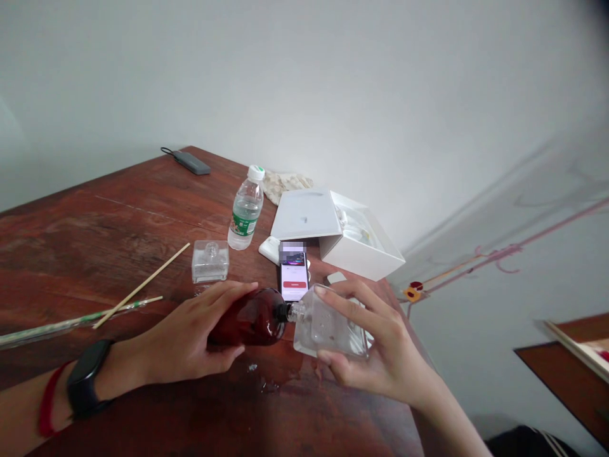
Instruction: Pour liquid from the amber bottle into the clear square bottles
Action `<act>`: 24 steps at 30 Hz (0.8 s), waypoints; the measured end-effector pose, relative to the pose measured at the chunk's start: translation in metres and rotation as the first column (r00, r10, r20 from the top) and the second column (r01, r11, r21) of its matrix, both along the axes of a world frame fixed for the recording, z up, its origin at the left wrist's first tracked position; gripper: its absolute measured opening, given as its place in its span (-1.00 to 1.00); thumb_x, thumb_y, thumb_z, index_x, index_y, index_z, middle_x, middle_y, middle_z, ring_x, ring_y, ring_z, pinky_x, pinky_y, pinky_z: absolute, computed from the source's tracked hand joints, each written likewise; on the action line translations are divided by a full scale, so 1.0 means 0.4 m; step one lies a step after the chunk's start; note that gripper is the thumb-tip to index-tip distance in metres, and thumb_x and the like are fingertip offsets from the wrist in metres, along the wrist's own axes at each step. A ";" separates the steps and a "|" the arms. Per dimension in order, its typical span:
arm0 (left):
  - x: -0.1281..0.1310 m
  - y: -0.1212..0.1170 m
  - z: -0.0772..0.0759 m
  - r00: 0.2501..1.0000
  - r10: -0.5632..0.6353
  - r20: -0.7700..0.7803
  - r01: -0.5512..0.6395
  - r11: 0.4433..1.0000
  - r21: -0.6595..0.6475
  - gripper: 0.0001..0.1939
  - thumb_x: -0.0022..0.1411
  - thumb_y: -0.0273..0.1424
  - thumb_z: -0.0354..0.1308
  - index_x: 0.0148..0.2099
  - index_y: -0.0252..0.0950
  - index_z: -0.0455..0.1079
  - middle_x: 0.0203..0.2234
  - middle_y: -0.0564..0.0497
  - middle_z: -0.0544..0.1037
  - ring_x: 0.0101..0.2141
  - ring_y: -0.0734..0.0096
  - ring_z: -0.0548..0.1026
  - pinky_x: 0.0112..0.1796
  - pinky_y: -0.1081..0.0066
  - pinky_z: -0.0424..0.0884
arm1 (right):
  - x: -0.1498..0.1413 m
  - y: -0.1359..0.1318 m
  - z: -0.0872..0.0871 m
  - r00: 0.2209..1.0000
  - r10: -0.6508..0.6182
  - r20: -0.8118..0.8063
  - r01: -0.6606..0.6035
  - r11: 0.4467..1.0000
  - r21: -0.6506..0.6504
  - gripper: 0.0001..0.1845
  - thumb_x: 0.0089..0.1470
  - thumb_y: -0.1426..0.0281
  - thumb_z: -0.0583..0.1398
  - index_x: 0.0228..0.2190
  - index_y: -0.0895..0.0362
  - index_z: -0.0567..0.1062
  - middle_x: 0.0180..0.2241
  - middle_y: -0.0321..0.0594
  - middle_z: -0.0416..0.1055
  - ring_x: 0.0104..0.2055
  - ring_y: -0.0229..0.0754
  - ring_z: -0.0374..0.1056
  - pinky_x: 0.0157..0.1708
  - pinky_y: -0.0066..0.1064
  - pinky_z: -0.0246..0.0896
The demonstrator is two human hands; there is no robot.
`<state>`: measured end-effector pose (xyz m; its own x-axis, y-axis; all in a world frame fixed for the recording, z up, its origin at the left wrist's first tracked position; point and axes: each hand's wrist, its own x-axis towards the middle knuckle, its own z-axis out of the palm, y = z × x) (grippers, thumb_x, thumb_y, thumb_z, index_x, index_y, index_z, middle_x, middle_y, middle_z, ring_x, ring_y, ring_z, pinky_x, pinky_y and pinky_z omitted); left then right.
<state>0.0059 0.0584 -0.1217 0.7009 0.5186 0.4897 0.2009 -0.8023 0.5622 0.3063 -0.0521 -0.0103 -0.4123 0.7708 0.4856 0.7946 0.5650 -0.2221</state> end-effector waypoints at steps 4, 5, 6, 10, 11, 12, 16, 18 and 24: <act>0.003 0.001 0.005 1.000 -0.006 0.017 0.006 1.000 0.002 -0.13 0.30 -0.39 0.27 0.54 -0.02 0.00 0.31 -0.12 0.49 0.23 -0.01 0.56 0.27 0.06 0.51 | 0.000 0.000 -0.002 1.000 0.003 -0.010 -0.003 1.000 -0.012 -0.28 0.16 0.30 0.36 0.33 -0.02 0.45 0.10 -0.02 0.52 0.17 0.18 0.55 -0.09 -0.05 0.60; 0.003 0.002 0.005 1.000 -0.007 0.013 0.007 1.000 0.002 -0.14 0.30 -0.39 0.27 0.53 -0.03 0.00 0.31 -0.12 0.48 0.23 -0.01 0.56 0.27 0.06 0.51 | 0.000 -0.001 -0.002 1.000 0.003 -0.013 -0.003 1.000 -0.014 -0.28 0.16 0.30 0.36 0.33 -0.03 0.45 0.10 -0.02 0.52 0.17 0.17 0.55 -0.09 -0.06 0.60; 0.002 0.002 0.005 1.000 -0.007 0.009 0.007 1.000 0.001 -0.14 0.31 -0.39 0.27 0.53 -0.03 0.00 0.31 -0.13 0.48 0.23 -0.02 0.55 0.27 0.05 0.51 | 0.000 -0.001 -0.002 1.000 0.004 -0.016 -0.004 1.000 -0.012 -0.29 0.16 0.29 0.36 0.33 -0.03 0.45 0.09 -0.03 0.52 0.17 0.16 0.55 -0.09 -0.07 0.60; -0.001 0.002 0.004 1.000 -0.012 0.000 0.012 1.000 0.001 -0.13 0.31 -0.38 0.28 0.54 -0.02 -0.03 0.31 -0.14 0.47 0.23 -0.04 0.55 0.26 0.03 0.52 | 0.000 0.000 -0.001 1.000 0.008 -0.011 -0.008 1.000 0.000 -0.30 0.16 0.29 0.37 0.32 0.00 0.47 0.09 -0.02 0.52 0.18 0.16 0.54 -0.09 -0.10 0.60; -0.001 0.001 0.003 1.000 -0.011 0.001 0.011 1.000 0.002 -0.13 0.32 -0.38 0.27 0.54 -0.03 -0.04 0.32 -0.15 0.46 0.24 -0.04 0.55 0.27 0.02 0.52 | 0.001 0.000 -0.001 1.000 0.009 -0.009 -0.009 1.000 0.001 -0.30 0.16 0.29 0.37 0.32 0.00 0.47 0.09 -0.02 0.52 0.18 0.15 0.53 -0.10 -0.11 0.60; -0.002 0.000 0.003 1.000 -0.009 0.001 0.009 1.000 0.003 -0.13 0.32 -0.38 0.26 0.55 -0.03 -0.04 0.32 -0.15 0.46 0.24 -0.04 0.54 0.27 0.02 0.51 | 0.001 0.000 -0.002 1.000 0.011 -0.008 -0.011 1.000 -0.001 -0.29 0.16 0.30 0.37 0.32 0.01 0.46 0.09 -0.02 0.51 0.18 0.15 0.53 -0.10 -0.11 0.60; -0.002 0.001 -0.001 1.000 -0.012 -0.005 0.012 1.000 0.002 -0.14 0.33 -0.37 0.27 0.54 -0.04 -0.03 0.32 -0.15 0.46 0.25 -0.03 0.54 0.28 0.04 0.50 | 0.003 -0.002 -0.003 1.000 0.016 -0.016 -0.016 1.000 -0.010 -0.28 0.16 0.30 0.38 0.33 0.01 0.46 0.10 -0.01 0.50 0.19 0.16 0.52 -0.08 -0.10 0.60; -0.003 0.003 -0.002 1.000 -0.017 -0.010 0.017 1.000 0.000 -0.14 0.31 -0.38 0.28 0.54 -0.04 -0.01 0.32 -0.15 0.46 0.24 -0.03 0.54 0.28 0.04 0.51 | 0.004 -0.002 -0.004 1.000 0.019 -0.018 -0.019 1.000 -0.011 -0.28 0.17 0.30 0.37 0.34 0.01 0.45 0.10 -0.02 0.50 0.19 0.15 0.52 -0.08 -0.10 0.60; -0.005 0.005 -0.001 1.000 -0.018 -0.017 0.017 0.999 -0.031 -0.10 0.32 -0.34 0.34 0.55 -0.03 -0.02 0.36 -0.15 0.44 0.27 -0.07 0.52 0.29 0.01 0.48 | 0.001 -0.001 -0.004 1.000 0.017 -0.012 -0.016 1.000 0.003 -0.30 0.19 0.28 0.36 0.33 0.00 0.45 0.09 -0.04 0.50 0.22 0.14 0.49 -0.08 -0.13 0.61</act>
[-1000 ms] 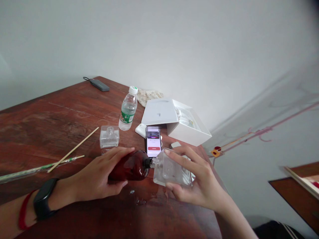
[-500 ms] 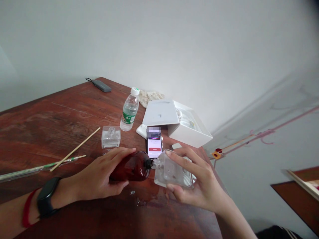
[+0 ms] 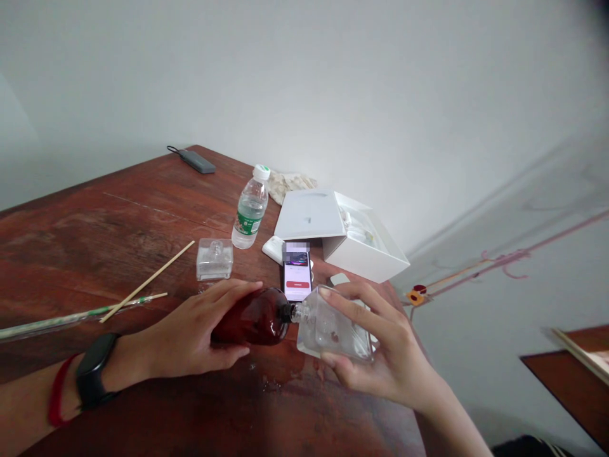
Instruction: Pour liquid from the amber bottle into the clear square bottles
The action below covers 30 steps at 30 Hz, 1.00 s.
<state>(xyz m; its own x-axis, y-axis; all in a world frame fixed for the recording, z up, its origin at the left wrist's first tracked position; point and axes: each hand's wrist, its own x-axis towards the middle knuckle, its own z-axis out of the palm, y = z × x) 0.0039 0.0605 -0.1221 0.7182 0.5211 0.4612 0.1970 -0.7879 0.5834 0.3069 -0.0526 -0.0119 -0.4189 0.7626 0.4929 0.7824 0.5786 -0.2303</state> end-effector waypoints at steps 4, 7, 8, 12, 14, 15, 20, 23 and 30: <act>0.003 0.001 0.003 1.000 -0.012 0.003 0.012 1.000 -0.025 -0.12 0.32 -0.30 0.38 0.53 -0.03 0.01 0.34 -0.14 0.46 0.25 -0.06 0.54 0.28 0.03 0.49 | 0.000 -0.001 0.000 1.000 0.002 0.011 -0.002 1.000 -0.003 -0.29 0.19 0.27 0.36 0.34 0.01 0.44 0.12 -0.02 0.49 0.22 0.13 0.49 -0.06 -0.13 0.60; 0.005 0.001 0.007 1.000 -0.019 0.019 0.020 0.999 -0.033 -0.14 0.32 -0.30 0.38 0.52 -0.02 0.03 0.32 -0.13 0.47 0.24 -0.03 0.54 0.25 0.07 0.51 | 0.002 -0.001 -0.001 1.000 0.003 0.014 -0.004 1.000 0.005 -0.30 0.19 0.27 0.36 0.33 0.00 0.45 0.12 -0.02 0.49 0.21 0.13 0.49 -0.08 -0.14 0.60; 0.005 0.001 0.008 0.999 -0.024 0.024 0.024 0.999 -0.033 -0.14 0.33 -0.30 0.38 0.51 -0.02 0.03 0.31 -0.12 0.47 0.23 -0.02 0.55 0.25 0.08 0.51 | 0.002 0.000 0.000 1.000 0.005 0.013 -0.005 1.000 0.011 -0.31 0.20 0.27 0.36 0.33 -0.01 0.44 0.11 -0.02 0.49 0.20 0.12 0.49 -0.08 -0.14 0.60; 0.003 0.001 0.009 0.999 -0.034 0.018 0.035 0.999 -0.027 -0.13 0.34 -0.29 0.39 0.52 -0.01 0.01 0.31 -0.13 0.47 0.22 -0.01 0.54 0.25 0.06 0.50 | 0.001 0.003 0.001 1.000 0.015 0.010 -0.015 1.000 0.024 -0.31 0.21 0.28 0.35 0.34 -0.02 0.43 0.10 -0.04 0.49 0.19 0.11 0.49 -0.06 -0.12 0.60; 0.003 0.000 0.007 0.999 -0.034 0.017 0.034 0.999 -0.026 -0.12 0.33 -0.30 0.40 0.52 -0.01 0.01 0.31 -0.12 0.46 0.23 -0.02 0.54 0.26 0.05 0.49 | 0.000 0.003 0.001 1.000 0.023 0.009 -0.023 1.000 0.018 -0.31 0.21 0.29 0.35 0.34 -0.02 0.43 0.09 -0.04 0.49 0.19 0.11 0.49 -0.05 -0.11 0.60; 0.004 0.000 0.006 0.999 -0.031 0.020 0.032 0.999 -0.033 -0.12 0.32 -0.30 0.40 0.52 -0.01 0.02 0.31 -0.12 0.46 0.23 -0.01 0.54 0.26 0.06 0.49 | 0.000 0.003 0.001 1.000 0.025 0.006 -0.025 1.000 0.014 -0.30 0.20 0.29 0.35 0.34 -0.02 0.43 0.09 -0.04 0.49 0.19 0.11 0.49 -0.04 -0.10 0.60; 0.010 -0.004 0.007 0.995 -0.005 0.101 0.014 0.995 -0.098 -0.17 0.29 -0.32 0.45 0.46 0.01 0.14 0.26 -0.05 0.52 0.18 0.06 0.58 0.21 0.14 0.52 | 0.003 -0.001 -0.001 1.000 0.018 0.003 -0.018 1.000 -0.011 -0.27 0.18 0.32 0.35 0.35 -0.01 0.43 0.12 -0.02 0.49 0.23 0.14 0.47 -0.05 -0.09 0.60; 0.012 -0.005 0.010 0.991 0.002 0.134 0.015 0.992 -0.122 -0.19 0.27 -0.31 0.49 0.44 0.03 0.21 0.22 -0.01 0.56 0.14 0.11 0.60 0.19 0.18 0.52 | 0.004 -0.003 -0.002 1.000 0.020 0.008 -0.020 1.000 -0.020 -0.25 0.16 0.32 0.37 0.36 0.00 0.43 0.14 0.00 0.48 0.25 0.17 0.46 -0.06 -0.08 0.60; 0.014 -0.009 0.009 0.984 0.060 0.166 -0.034 0.988 -0.152 -0.24 0.17 -0.31 0.52 0.37 -0.06 0.36 0.16 -0.05 0.62 0.08 0.04 0.64 0.15 0.14 0.55 | -0.005 0.005 0.006 0.999 0.039 0.021 -0.039 0.999 -0.003 -0.27 0.19 0.28 0.37 0.36 0.01 0.42 0.14 0.02 0.48 0.27 0.21 0.44 -0.08 -0.07 0.61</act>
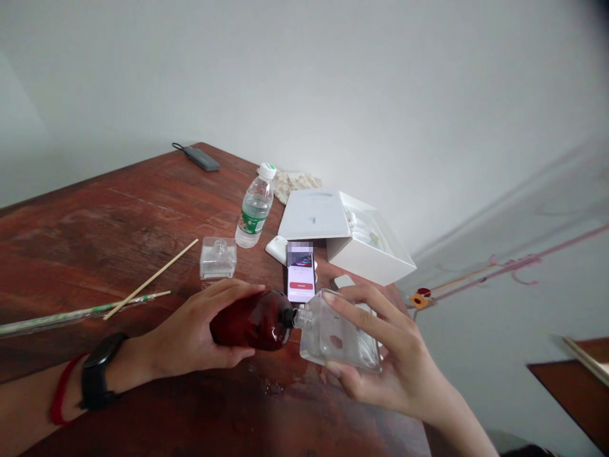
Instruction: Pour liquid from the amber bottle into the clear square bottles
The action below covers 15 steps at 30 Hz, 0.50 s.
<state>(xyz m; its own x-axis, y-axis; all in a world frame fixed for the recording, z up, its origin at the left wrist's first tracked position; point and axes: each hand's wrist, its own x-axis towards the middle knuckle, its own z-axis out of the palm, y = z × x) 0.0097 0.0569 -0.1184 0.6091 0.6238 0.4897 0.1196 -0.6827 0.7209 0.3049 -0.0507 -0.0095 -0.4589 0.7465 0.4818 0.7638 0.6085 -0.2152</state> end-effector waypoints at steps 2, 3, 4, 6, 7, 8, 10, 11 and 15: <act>0.001 -0.001 0.000 1.000 0.012 0.010 -0.012 1.000 -0.012 -0.25 0.17 -0.31 0.52 0.35 -0.06 0.38 0.14 -0.04 0.63 0.07 0.06 0.64 0.15 0.15 0.56 | -0.001 0.003 0.006 1.000 0.005 0.004 -0.005 1.000 -0.013 -0.26 0.20 0.27 0.37 0.37 0.00 0.41 0.15 0.03 0.49 0.26 0.21 0.45 -0.07 -0.06 0.61; 0.001 -0.001 0.001 1.000 0.013 0.014 -0.013 1.000 -0.016 -0.26 0.16 -0.31 0.53 0.35 -0.06 0.38 0.14 -0.03 0.64 0.06 0.08 0.64 0.14 0.17 0.56 | -0.001 0.005 0.009 1.000 0.008 0.004 -0.008 1.000 -0.018 -0.26 0.20 0.27 0.37 0.37 -0.01 0.40 0.15 0.02 0.49 0.26 0.20 0.45 -0.06 -0.06 0.61; 0.001 -0.001 0.001 1.000 0.011 0.016 -0.010 1.000 -0.019 -0.25 0.16 -0.31 0.53 0.35 -0.05 0.38 0.13 -0.02 0.64 0.06 0.09 0.64 0.14 0.18 0.56 | -0.001 0.007 0.012 1.000 0.011 0.004 -0.011 1.000 -0.024 -0.26 0.20 0.28 0.37 0.37 -0.02 0.40 0.15 0.01 0.49 0.26 0.20 0.45 -0.04 -0.05 0.60; 0.001 -0.002 0.002 1.000 0.012 0.024 -0.011 1.000 -0.027 -0.25 0.16 -0.33 0.52 0.36 -0.05 0.38 0.14 -0.02 0.64 0.06 0.10 0.65 0.14 0.19 0.56 | 0.001 0.011 0.018 1.000 0.017 -0.002 -0.017 0.999 -0.036 -0.24 0.17 0.30 0.38 0.36 -0.03 0.41 0.16 0.00 0.48 0.27 0.20 0.45 0.01 -0.03 0.59; 0.001 -0.003 0.002 1.000 0.016 0.027 -0.015 0.999 -0.033 -0.24 0.16 -0.34 0.52 0.36 -0.05 0.38 0.14 -0.02 0.64 0.06 0.10 0.65 0.15 0.18 0.55 | 0.001 0.013 0.021 1.000 0.017 -0.004 -0.017 0.999 -0.043 -0.24 0.16 0.31 0.39 0.36 -0.03 0.42 0.16 0.00 0.48 0.27 0.20 0.45 0.03 -0.02 0.58; 0.001 -0.004 0.002 0.999 0.021 0.029 -0.020 0.999 -0.041 -0.24 0.16 -0.34 0.52 0.36 -0.05 0.37 0.14 -0.03 0.64 0.06 0.09 0.65 0.16 0.17 0.54 | 0.002 0.016 0.023 1.000 0.017 -0.005 -0.017 0.999 -0.051 -0.24 0.15 0.31 0.40 0.36 -0.04 0.42 0.16 0.00 0.48 0.27 0.20 0.46 0.05 -0.01 0.57; 0.000 -0.007 0.002 0.999 0.030 0.028 -0.028 0.998 -0.057 -0.22 0.14 -0.32 0.53 0.36 -0.07 0.37 0.15 -0.04 0.63 0.08 0.07 0.64 0.21 0.12 0.52 | 0.004 0.020 0.028 1.000 0.025 -0.002 -0.025 0.998 -0.064 -0.24 0.15 0.31 0.41 0.36 -0.05 0.43 0.14 -0.01 0.49 0.25 0.20 0.48 0.09 0.03 0.55; -0.001 -0.009 0.002 0.999 0.031 0.026 -0.029 0.997 -0.066 -0.21 0.13 -0.31 0.54 0.36 -0.07 0.37 0.16 -0.05 0.63 0.10 0.05 0.63 0.23 0.09 0.50 | 0.005 0.021 0.031 0.999 0.034 0.000 -0.034 0.997 -0.068 -0.23 0.16 0.30 0.41 0.36 -0.05 0.43 0.13 -0.02 0.50 0.24 0.20 0.49 0.11 0.05 0.54; -0.002 -0.013 0.004 1.000 0.012 0.025 -0.009 0.995 -0.104 -0.24 0.13 -0.30 0.52 0.35 -0.10 0.38 0.15 -0.07 0.62 0.10 0.04 0.62 0.21 0.09 0.52 | 0.009 0.024 0.045 0.999 0.035 0.019 -0.033 0.996 -0.083 -0.22 0.16 0.27 0.43 0.37 -0.04 0.44 0.09 -0.01 0.54 0.19 0.21 0.54 0.10 0.07 0.56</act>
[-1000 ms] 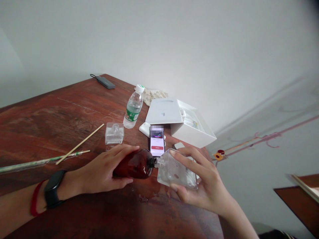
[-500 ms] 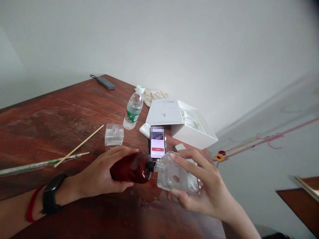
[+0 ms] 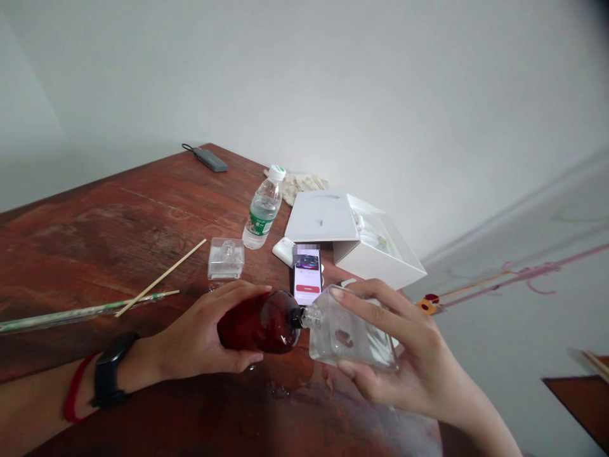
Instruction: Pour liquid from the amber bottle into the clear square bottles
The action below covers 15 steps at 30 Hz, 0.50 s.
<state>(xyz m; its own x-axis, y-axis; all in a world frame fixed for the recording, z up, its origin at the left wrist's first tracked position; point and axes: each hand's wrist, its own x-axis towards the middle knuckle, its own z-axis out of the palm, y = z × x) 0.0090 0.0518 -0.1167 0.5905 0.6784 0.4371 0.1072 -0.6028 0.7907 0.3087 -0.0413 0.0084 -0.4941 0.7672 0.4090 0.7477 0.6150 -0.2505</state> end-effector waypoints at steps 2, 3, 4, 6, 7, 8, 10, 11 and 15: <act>0.001 0.001 -0.001 1.000 -0.018 -0.001 0.018 1.000 -0.012 -0.23 0.14 -0.28 0.52 0.36 -0.11 0.37 0.18 -0.09 0.62 0.12 0.01 0.62 0.21 0.08 0.52 | 0.002 0.000 0.007 1.000 -0.017 0.019 0.018 1.000 -0.003 -0.23 0.14 0.26 0.44 0.35 -0.05 0.47 0.08 -0.02 0.56 0.16 0.21 0.56 0.06 0.04 0.59; 0.002 0.002 -0.002 1.000 -0.029 0.000 0.029 0.999 -0.015 -0.22 0.14 -0.27 0.52 0.36 -0.11 0.36 0.19 -0.10 0.61 0.14 -0.01 0.61 0.22 0.06 0.52 | 0.003 -0.001 0.010 0.999 -0.025 0.030 0.025 1.000 -0.003 -0.24 0.14 0.26 0.45 0.34 -0.06 0.49 0.07 -0.02 0.57 0.15 0.21 0.58 0.04 0.03 0.60; 0.002 0.003 -0.003 0.999 -0.038 0.002 0.038 0.999 -0.019 -0.21 0.14 -0.26 0.53 0.37 -0.11 0.35 0.21 -0.11 0.60 0.16 -0.03 0.60 0.23 0.04 0.51 | 0.004 -0.002 0.013 0.999 -0.029 0.038 0.030 1.000 -0.004 -0.25 0.13 0.26 0.45 0.33 -0.07 0.50 0.07 -0.02 0.58 0.13 0.21 0.59 0.03 0.01 0.61; 0.004 0.003 -0.007 0.999 -0.054 0.006 0.054 0.998 -0.028 -0.19 0.14 -0.26 0.53 0.38 -0.09 0.34 0.21 -0.12 0.59 0.16 -0.05 0.60 0.23 0.02 0.51 | 0.003 -0.004 0.015 0.998 -0.034 0.048 0.034 0.999 -0.005 -0.25 0.12 0.25 0.47 0.32 -0.07 0.51 0.07 -0.02 0.59 0.12 0.21 0.59 0.03 0.01 0.62; 0.004 0.001 -0.009 0.998 -0.060 0.008 0.060 0.998 -0.035 -0.19 0.14 -0.26 0.53 0.38 -0.09 0.34 0.20 -0.11 0.60 0.15 -0.04 0.61 0.22 0.03 0.52 | 0.003 -0.005 0.015 0.998 -0.032 0.048 0.033 0.999 -0.007 -0.25 0.12 0.26 0.47 0.32 -0.06 0.51 0.08 -0.01 0.59 0.14 0.22 0.58 0.05 0.02 0.61; 0.004 0.000 -0.011 0.998 -0.064 0.008 0.064 0.997 -0.045 -0.20 0.15 -0.26 0.53 0.38 -0.08 0.34 0.19 -0.10 0.61 0.13 -0.03 0.61 0.21 0.04 0.53 | 0.002 -0.007 0.015 0.998 -0.029 0.048 0.030 1.000 -0.011 -0.24 0.12 0.27 0.46 0.33 -0.06 0.50 0.09 0.00 0.58 0.17 0.23 0.56 0.07 0.03 0.60; 0.003 -0.005 -0.014 0.998 -0.069 0.009 0.070 0.995 -0.064 -0.21 0.17 -0.26 0.52 0.39 -0.06 0.34 0.18 -0.08 0.61 0.12 -0.01 0.62 0.19 0.06 0.55 | 0.001 -0.010 0.013 0.999 -0.020 0.047 0.021 1.000 -0.024 -0.24 0.14 0.27 0.45 0.34 -0.06 0.47 0.12 0.01 0.55 0.26 0.25 0.51 0.11 0.06 0.58; 0.002 -0.007 -0.015 0.998 -0.070 0.009 0.070 0.995 -0.071 -0.21 0.18 -0.26 0.52 0.39 -0.05 0.34 0.19 -0.08 0.60 0.13 -0.01 0.62 0.19 0.07 0.55 | 0.001 -0.012 0.012 0.999 -0.017 0.045 0.019 0.999 -0.029 -0.24 0.15 0.27 0.45 0.34 -0.06 0.46 0.13 0.00 0.55 0.29 0.26 0.48 0.13 0.08 0.57; -0.001 -0.008 -0.014 0.996 -0.090 -0.001 0.090 0.993 -0.073 -0.18 0.20 -0.26 0.50 0.43 -0.02 0.28 0.23 -0.07 0.58 0.14 -0.02 0.62 0.19 0.06 0.56 | 0.001 -0.017 0.010 0.999 -0.019 0.035 0.020 0.999 -0.027 -0.26 0.14 0.24 0.45 0.32 -0.08 0.46 0.14 -0.04 0.54 0.37 0.26 0.40 0.19 0.12 0.52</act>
